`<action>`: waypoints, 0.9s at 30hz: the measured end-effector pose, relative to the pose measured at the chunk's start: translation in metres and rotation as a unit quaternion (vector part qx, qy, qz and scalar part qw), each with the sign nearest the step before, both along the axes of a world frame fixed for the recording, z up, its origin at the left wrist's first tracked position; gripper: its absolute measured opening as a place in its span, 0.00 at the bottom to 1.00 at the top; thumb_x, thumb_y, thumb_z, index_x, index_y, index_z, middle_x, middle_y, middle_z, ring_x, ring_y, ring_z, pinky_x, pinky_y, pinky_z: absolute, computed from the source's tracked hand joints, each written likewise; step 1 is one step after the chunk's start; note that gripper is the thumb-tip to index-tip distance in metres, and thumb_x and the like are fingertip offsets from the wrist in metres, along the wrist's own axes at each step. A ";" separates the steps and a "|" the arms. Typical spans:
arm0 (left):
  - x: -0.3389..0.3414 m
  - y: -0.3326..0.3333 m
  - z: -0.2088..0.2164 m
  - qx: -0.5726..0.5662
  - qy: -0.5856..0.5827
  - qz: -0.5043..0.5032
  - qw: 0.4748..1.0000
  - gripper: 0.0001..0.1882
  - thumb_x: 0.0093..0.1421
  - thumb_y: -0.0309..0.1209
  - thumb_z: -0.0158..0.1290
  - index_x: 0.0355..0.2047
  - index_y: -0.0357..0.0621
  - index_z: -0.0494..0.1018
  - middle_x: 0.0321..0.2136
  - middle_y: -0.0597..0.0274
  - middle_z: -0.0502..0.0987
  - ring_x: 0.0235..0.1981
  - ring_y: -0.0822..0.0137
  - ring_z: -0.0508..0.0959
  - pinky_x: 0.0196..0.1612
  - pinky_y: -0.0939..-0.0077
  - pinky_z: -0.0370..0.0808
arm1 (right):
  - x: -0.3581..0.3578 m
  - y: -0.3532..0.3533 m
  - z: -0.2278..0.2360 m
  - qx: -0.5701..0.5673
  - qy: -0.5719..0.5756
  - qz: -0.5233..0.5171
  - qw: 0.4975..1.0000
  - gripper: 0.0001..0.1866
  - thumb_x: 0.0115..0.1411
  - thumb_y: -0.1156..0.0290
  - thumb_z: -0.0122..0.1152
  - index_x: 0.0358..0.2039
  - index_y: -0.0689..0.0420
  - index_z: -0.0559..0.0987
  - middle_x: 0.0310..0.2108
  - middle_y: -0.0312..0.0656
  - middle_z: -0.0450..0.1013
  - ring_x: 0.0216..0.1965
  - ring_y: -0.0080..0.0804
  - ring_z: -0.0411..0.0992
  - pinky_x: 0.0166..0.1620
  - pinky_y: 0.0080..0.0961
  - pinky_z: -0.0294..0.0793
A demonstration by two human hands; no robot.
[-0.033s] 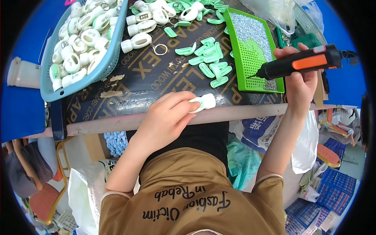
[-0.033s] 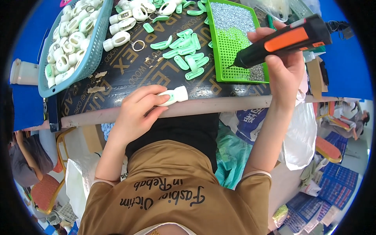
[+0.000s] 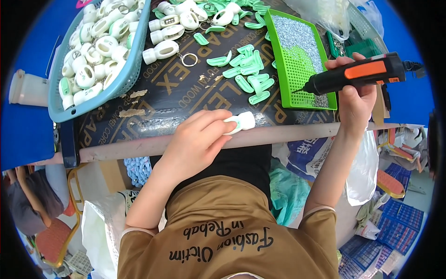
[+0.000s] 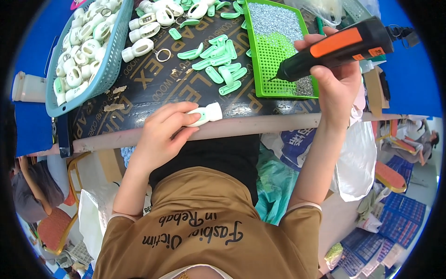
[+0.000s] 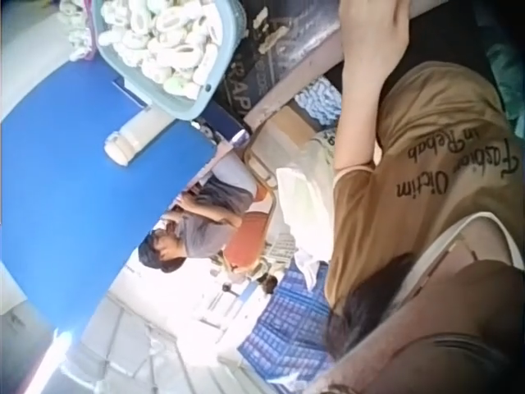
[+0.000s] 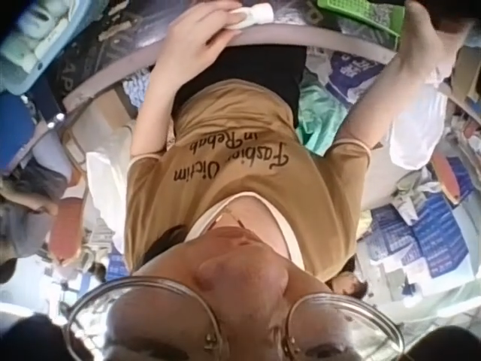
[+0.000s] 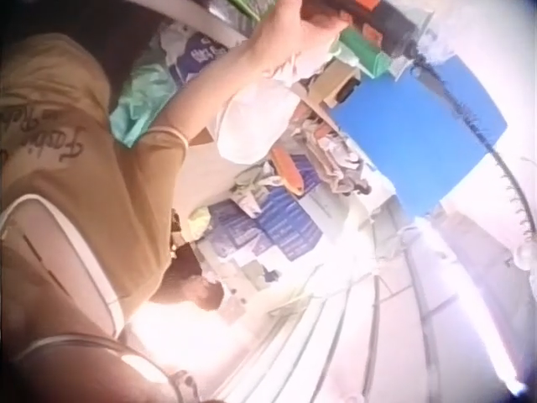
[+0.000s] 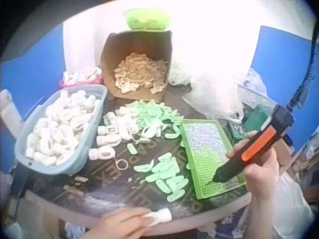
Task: Assembling small plastic flashlights by inserting green components and using an electric screwdriver at a workbench.
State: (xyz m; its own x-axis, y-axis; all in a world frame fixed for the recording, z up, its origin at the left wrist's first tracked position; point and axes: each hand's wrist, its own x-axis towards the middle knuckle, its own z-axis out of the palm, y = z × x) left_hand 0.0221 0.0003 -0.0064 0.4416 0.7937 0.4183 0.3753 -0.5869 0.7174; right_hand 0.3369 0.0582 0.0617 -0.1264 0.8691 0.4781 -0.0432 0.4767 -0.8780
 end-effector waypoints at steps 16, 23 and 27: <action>0.003 0.001 0.001 0.025 0.020 0.006 0.999 0.11 0.50 0.26 0.61 0.34 0.42 0.74 0.38 0.56 0.78 0.37 0.56 0.77 0.38 0.66 0.75 | -0.050 0.007 -0.023 0.137 0.163 -0.087 0.973 0.29 0.58 0.52 0.62 0.44 0.66 0.68 0.22 0.43 0.71 0.22 0.29 0.71 0.30 0.23 0.72; 0.004 0.002 0.002 0.037 0.002 0.007 0.999 0.10 0.49 0.26 0.61 0.32 0.42 0.74 0.36 0.55 0.78 0.36 0.56 0.79 0.38 0.66 0.75 | -0.072 0.002 -0.004 0.110 0.105 -0.194 0.969 0.10 0.60 0.75 0.55 0.40 0.65 0.69 0.19 0.42 0.71 0.17 0.28 0.70 0.28 0.24 0.73; 0.003 0.002 0.001 0.018 -0.004 0.005 1.000 0.10 0.49 0.25 0.61 0.32 0.41 0.74 0.36 0.55 0.78 0.36 0.56 0.79 0.38 0.66 0.76 | -0.067 0.002 -0.004 0.065 0.138 -0.211 0.966 0.10 0.58 0.77 0.57 0.39 0.65 0.69 0.18 0.42 0.70 0.18 0.28 0.70 0.27 0.23 0.73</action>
State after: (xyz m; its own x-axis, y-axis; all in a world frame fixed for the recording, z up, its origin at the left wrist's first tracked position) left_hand 0.0255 0.0024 -0.0052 0.4310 0.7820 0.4502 0.3757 -0.6092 0.6983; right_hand 0.2697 0.0607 0.0581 0.3735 0.7458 0.5516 -0.0440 0.6082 -0.7925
